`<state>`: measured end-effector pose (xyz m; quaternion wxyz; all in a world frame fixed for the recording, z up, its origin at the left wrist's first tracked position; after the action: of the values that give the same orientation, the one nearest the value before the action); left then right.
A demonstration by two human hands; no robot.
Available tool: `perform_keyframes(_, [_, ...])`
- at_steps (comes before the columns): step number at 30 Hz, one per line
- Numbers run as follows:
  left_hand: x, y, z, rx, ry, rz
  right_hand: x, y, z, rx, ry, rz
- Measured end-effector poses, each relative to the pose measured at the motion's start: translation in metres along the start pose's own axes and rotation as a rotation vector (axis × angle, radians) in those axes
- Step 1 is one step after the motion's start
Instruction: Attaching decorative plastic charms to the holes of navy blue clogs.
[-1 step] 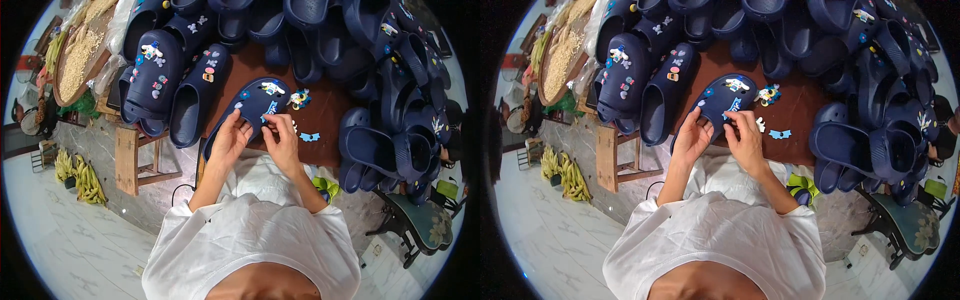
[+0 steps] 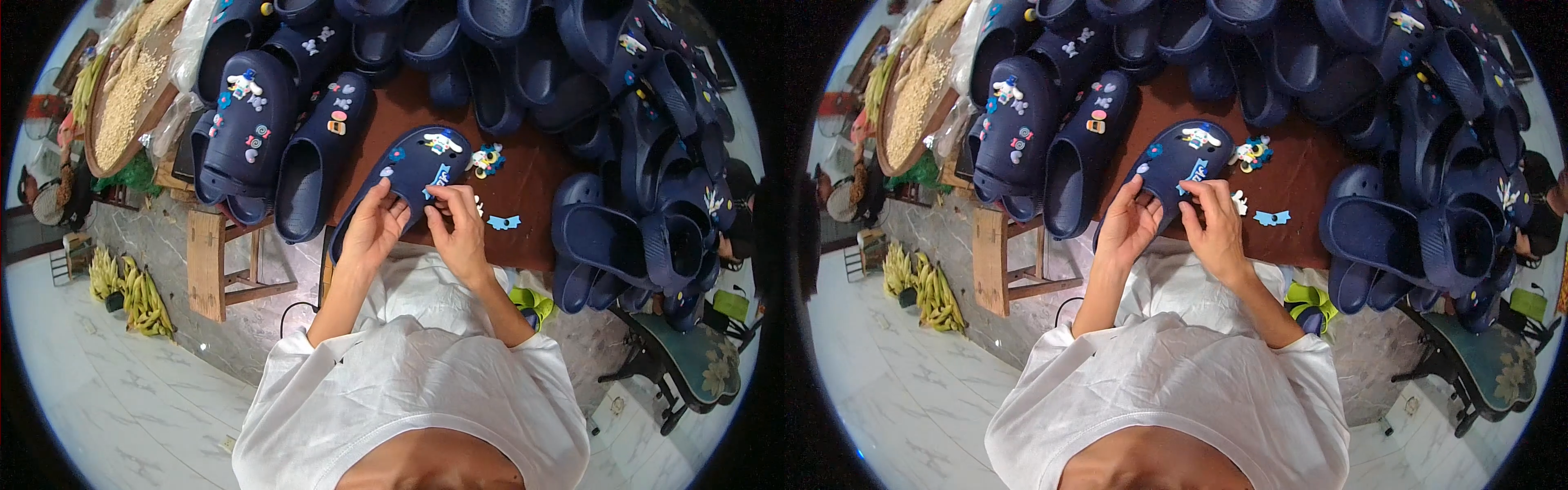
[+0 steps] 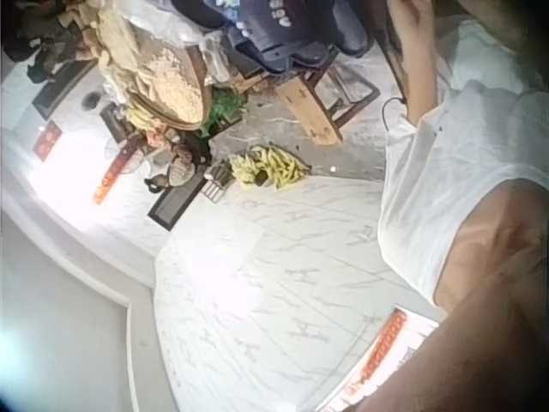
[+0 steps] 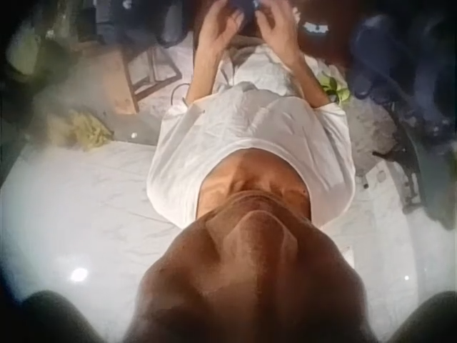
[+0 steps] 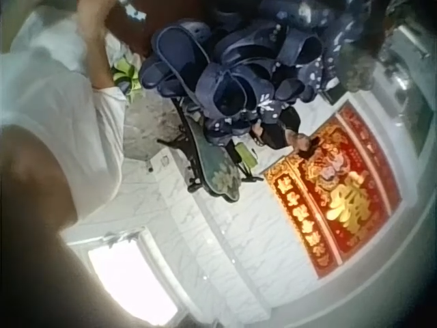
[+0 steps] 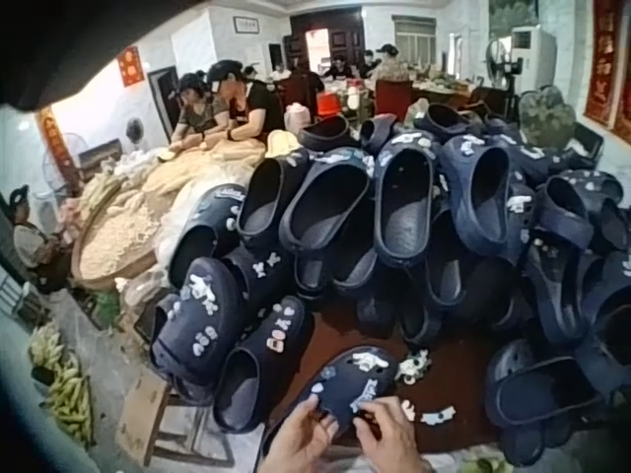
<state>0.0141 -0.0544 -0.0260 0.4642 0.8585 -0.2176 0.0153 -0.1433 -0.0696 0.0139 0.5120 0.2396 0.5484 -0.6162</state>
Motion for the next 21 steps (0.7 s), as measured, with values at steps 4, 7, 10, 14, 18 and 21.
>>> perform_keyframes(4, [-0.003,0.004,-0.003,-0.025,0.038,-0.006,0.000,0.002,-0.005,0.022,0.039,0.051])
perform_keyframes(7, [-0.005,0.005,-0.010,-0.034,0.080,0.003,-0.001,-0.002,-0.012,0.056,0.119,0.098])
perform_keyframes(10, [-0.007,0.004,-0.019,0.041,0.124,-0.036,0.018,-0.023,-0.024,0.149,0.085,-0.119])
perform_keyframes(14, [0.001,-0.009,-0.025,0.068,0.166,-0.075,0.045,-0.057,-0.045,0.211,0.072,-0.407])
perform_keyframes(18, [0.003,-0.012,-0.028,0.095,0.174,-0.078,0.062,-0.071,-0.062,0.171,0.176,-0.560])
perform_keyframes(21, [-0.001,-0.004,-0.027,0.102,0.174,-0.082,0.065,-0.069,-0.057,0.125,0.163,-0.531])
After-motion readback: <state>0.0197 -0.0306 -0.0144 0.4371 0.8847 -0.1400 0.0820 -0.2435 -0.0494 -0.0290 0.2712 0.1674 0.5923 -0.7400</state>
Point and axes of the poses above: each hand's wrist, its own z-axis towards the middle knuckle, its own y-axis out of the palm, x = y × z, the point moved 3 cm from there along z, towards the middle knuckle, and after that the axes turned 6 degrees about -y, right-handed, at the moved point
